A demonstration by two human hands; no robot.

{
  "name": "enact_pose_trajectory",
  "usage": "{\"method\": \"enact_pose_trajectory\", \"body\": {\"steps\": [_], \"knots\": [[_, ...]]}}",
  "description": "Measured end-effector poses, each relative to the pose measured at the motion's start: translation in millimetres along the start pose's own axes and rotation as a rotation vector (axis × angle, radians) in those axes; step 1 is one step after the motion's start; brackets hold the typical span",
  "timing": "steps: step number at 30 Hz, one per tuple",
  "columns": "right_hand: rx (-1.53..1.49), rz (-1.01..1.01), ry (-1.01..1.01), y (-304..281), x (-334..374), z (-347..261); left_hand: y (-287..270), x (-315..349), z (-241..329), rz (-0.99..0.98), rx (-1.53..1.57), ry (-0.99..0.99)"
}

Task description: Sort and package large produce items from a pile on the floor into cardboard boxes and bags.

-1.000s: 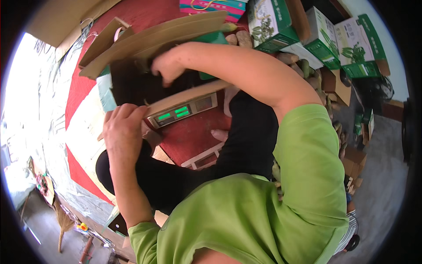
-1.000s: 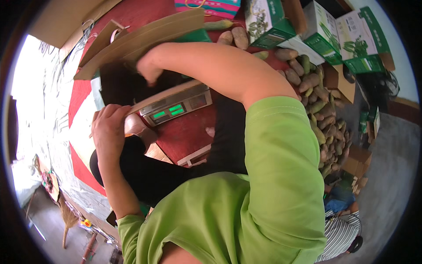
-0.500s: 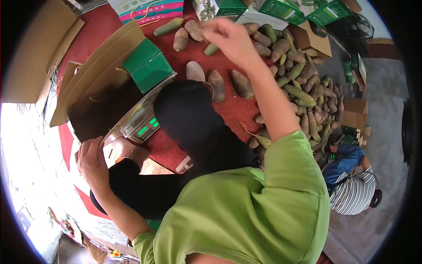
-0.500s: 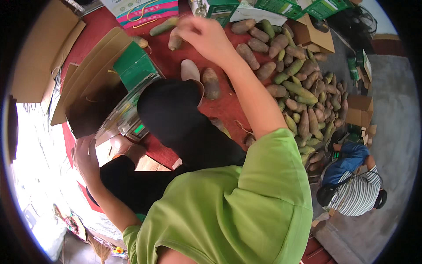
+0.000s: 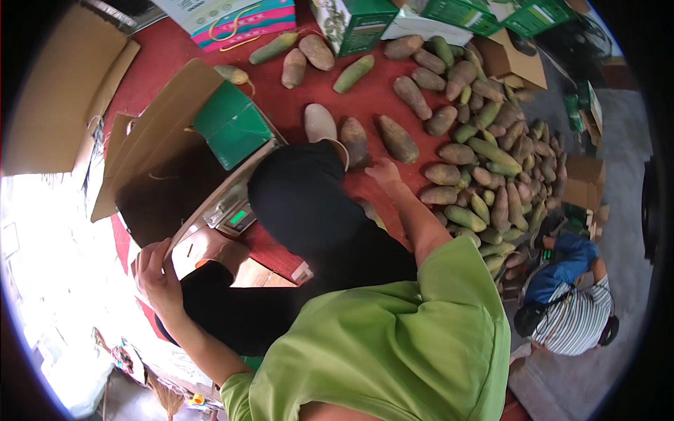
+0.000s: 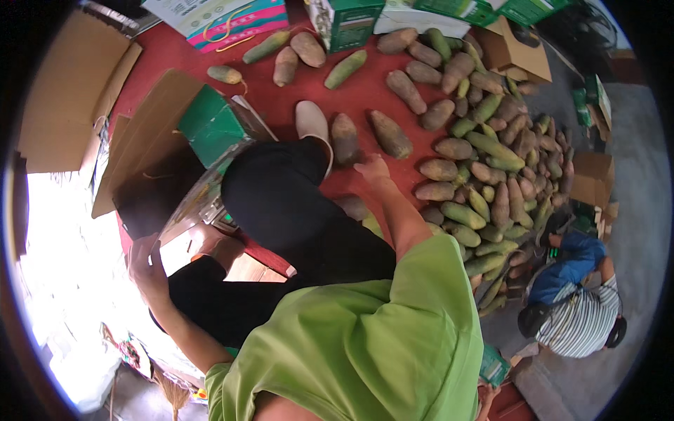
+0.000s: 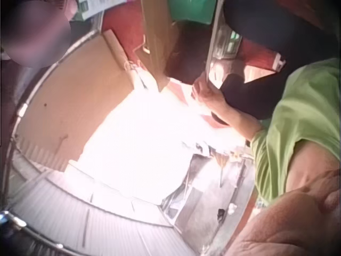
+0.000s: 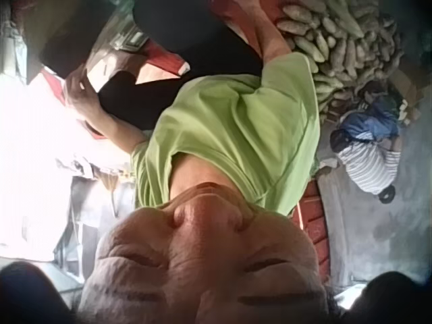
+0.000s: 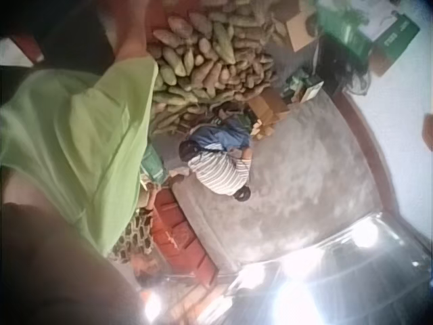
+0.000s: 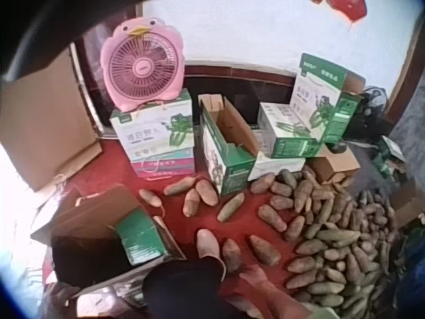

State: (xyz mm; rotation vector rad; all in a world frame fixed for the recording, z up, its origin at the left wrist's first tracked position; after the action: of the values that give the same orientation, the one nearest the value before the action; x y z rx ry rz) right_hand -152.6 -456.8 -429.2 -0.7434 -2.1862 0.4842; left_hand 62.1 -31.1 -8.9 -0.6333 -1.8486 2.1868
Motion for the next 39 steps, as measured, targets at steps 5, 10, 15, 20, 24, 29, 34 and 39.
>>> {"method": "enact_pose_trajectory", "body": {"steps": [5, 10, 15, 20, 24, 29, 34, 39], "knots": [[-0.230, -0.021, 0.115, 30, -32, 11, -5, -5, 10, 0.003, 0.044, 0.015], [-0.006, 0.109, 0.144, 41, -37, -12, -8, -9, 10, 0.002, 0.028, 0.032], [0.029, 0.095, 0.166, 40, -29, -44, -5, -10, 4, -0.042, 0.026, -0.021], [-0.214, -0.067, 0.398, 33, -45, -23, -7, -12, 1, -0.041, 0.039, -0.013], [-0.819, -0.435, 0.457, 37, -52, -10, -7, -11, -2, -0.077, 0.087, -0.030], [-0.755, -0.487, 0.213, -27, 16, -146, -9, -4, -8, -0.061, 0.060, -0.036], [-0.538, -0.378, -0.287, -99, 76, -298, -7, -5, -9, -0.094, 0.081, -0.048], [-0.203, -0.555, -0.666, -99, 164, -444, -6, -5, -9, -0.095, 0.090, -0.047]]}}
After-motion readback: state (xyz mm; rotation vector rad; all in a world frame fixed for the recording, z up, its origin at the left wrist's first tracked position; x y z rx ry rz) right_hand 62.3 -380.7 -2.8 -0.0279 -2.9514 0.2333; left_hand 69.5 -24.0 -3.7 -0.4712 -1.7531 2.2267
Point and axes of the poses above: each hand's wrist, its own x-axis away from the middle knuckle, its own y-axis out of the palm, z = x × y, the point moved 7 cm from there along -x, towards the middle knuckle, and after that the axes turned 2 degrees about -x, right-handed, at the moved point
